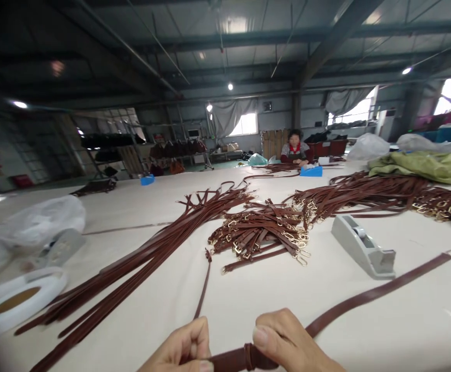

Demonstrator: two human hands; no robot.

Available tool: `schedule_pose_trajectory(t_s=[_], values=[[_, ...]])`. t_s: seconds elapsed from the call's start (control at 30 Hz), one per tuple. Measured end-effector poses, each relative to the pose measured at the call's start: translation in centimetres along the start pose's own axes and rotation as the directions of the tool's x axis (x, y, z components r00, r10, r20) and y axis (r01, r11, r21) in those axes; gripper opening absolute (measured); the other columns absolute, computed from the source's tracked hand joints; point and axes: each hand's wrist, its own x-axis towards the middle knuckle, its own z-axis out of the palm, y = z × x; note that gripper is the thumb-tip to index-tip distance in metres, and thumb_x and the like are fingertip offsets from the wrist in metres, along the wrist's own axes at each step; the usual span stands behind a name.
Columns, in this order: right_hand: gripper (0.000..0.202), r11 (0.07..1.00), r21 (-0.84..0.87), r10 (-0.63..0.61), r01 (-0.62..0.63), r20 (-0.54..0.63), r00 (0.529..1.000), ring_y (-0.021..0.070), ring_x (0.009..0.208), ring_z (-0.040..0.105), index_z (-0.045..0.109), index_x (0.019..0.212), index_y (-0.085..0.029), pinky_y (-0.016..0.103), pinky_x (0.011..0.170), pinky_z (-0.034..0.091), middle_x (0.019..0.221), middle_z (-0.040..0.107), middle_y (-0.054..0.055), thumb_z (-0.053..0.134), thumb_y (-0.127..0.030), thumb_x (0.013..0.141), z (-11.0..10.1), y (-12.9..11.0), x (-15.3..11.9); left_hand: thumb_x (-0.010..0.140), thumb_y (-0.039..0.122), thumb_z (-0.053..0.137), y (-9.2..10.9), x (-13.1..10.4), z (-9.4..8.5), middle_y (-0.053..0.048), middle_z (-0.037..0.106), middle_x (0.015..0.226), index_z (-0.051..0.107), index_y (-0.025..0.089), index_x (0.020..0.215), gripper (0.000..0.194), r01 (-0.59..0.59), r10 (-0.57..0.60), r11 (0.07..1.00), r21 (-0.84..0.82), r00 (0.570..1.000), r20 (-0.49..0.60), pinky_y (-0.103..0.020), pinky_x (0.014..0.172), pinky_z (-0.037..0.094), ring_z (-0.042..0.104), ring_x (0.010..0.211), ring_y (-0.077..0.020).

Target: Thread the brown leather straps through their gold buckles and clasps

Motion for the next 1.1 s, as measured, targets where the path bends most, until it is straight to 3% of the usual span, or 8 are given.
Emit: schedule_pose_trajectory(t_s=[0.13,0.23,0.37,0.47,0.6,0.77,0.93,1.1], values=[[0.062,0.999,0.044,-0.011,0.007,0.081,0.997,0.0122,0.056,0.035,0.044,0.058,-0.02,0.028,0.056,0.031,0.057,0.039,-0.003,0.049,-0.076,0.083,0.1,-0.4,0.4,0.08,0.051,0.07,2.1,-1.7,0.6,-0.004,0.073,0.073,0.042,0.021,0.082,0.042,0.151,-0.138,0.98,0.128,0.985,-0.102,-0.019,0.045,0.031,0.054,0.047,-0.0085],[0.061,0.994,-0.092,0.05,-0.051,-0.021,0.999,0.0118,0.055,0.034,0.045,0.054,-0.02,0.028,0.054,0.024,0.053,0.038,-0.003,0.056,-0.074,0.08,-0.3,-0.5,0.0,0.081,0.047,0.07,3.2,-2.7,0.5,-0.003,0.073,0.071,0.042,0.02,0.081,0.039,0.171,-0.153,0.974,0.149,0.98,-0.126,-0.017,0.047,0.036,0.055,0.048,-0.0075],[0.056,0.96,-0.233,0.133,-0.153,-0.101,0.986,0.0137,0.055,0.041,0.05,0.052,-0.02,0.029,0.056,0.03,0.052,0.045,-0.002,0.057,-0.067,0.082,-1.6,0.1,-0.3,0.083,0.045,0.069,3.5,-3.2,-0.2,0.0,0.071,0.071,0.042,0.02,0.08,0.036,0.175,-0.145,0.964,0.2,0.977,-0.153,-0.017,0.042,0.033,0.048,0.045,-0.0066],[0.052,0.908,-0.387,0.176,-0.159,0.009,0.984,0.0162,0.063,0.051,0.06,0.066,-0.02,0.029,0.062,0.035,0.062,0.056,-0.001,0.048,-0.065,0.09,-1.9,-0.1,0.1,0.086,0.04,0.066,3.3,-2.9,-0.3,0.0,0.071,0.074,0.043,0.021,0.08,0.03,0.173,-0.12,0.939,0.298,0.975,-0.186,-0.018,0.041,0.029,0.045,0.045,-0.0067],[0.041,0.882,-0.471,0.147,-0.027,0.22,0.964,0.0198,0.089,0.061,0.066,0.106,-0.027,0.031,0.083,0.04,0.099,0.07,0.002,0.038,-0.056,0.1,-0.3,-1.4,1.1,0.086,0.028,0.065,2.9,-1.5,0.2,0.003,0.069,0.072,0.048,0.02,0.079,0.02,0.117,-0.04,0.88,0.461,0.984,-0.173,-0.021,0.049,0.033,0.045,0.052,-0.0084],[0.048,0.943,-0.322,0.186,-0.083,0.305,0.934,0.0131,0.063,0.046,0.053,0.072,-0.021,0.027,0.063,0.033,0.064,0.048,-0.004,0.036,-0.055,0.1,2.3,-1.6,2.6,0.082,0.027,0.071,2.3,-0.2,0.0,0.005,0.062,0.075,0.056,0.019,0.096,0.022,0.0,0.056,0.811,0.585,0.995,-0.078,-0.024,0.062,0.039,0.053,0.066,-0.0124],[0.051,0.921,-0.369,0.215,-0.125,0.214,0.953,0.0125,0.062,0.034,0.039,0.063,-0.02,0.028,0.058,0.025,0.062,0.033,-0.004,0.039,-0.06,0.095,2.0,-1.1,3.2,0.086,0.028,0.069,2.1,-0.3,-0.9,0.005,0.058,0.072,0.064,0.017,0.096,0.016,-0.014,0.031,0.718,0.696,0.999,-0.013,-0.023,0.061,0.037,0.052,0.064,-0.0117],[0.045,0.876,-0.458,0.253,-0.152,0.167,0.953,0.0131,0.062,0.035,0.048,0.063,-0.02,0.029,0.059,0.024,0.061,0.035,-0.003,0.045,-0.055,0.091,1.8,-1.7,3.4,0.085,0.032,0.075,1.1,-0.1,-1.3,0.006,0.059,0.07,0.065,0.016,0.103,0.025,-0.009,0.065,0.661,0.75,0.997,-0.045,-0.021,0.061,0.037,0.052,0.062,-0.011]])
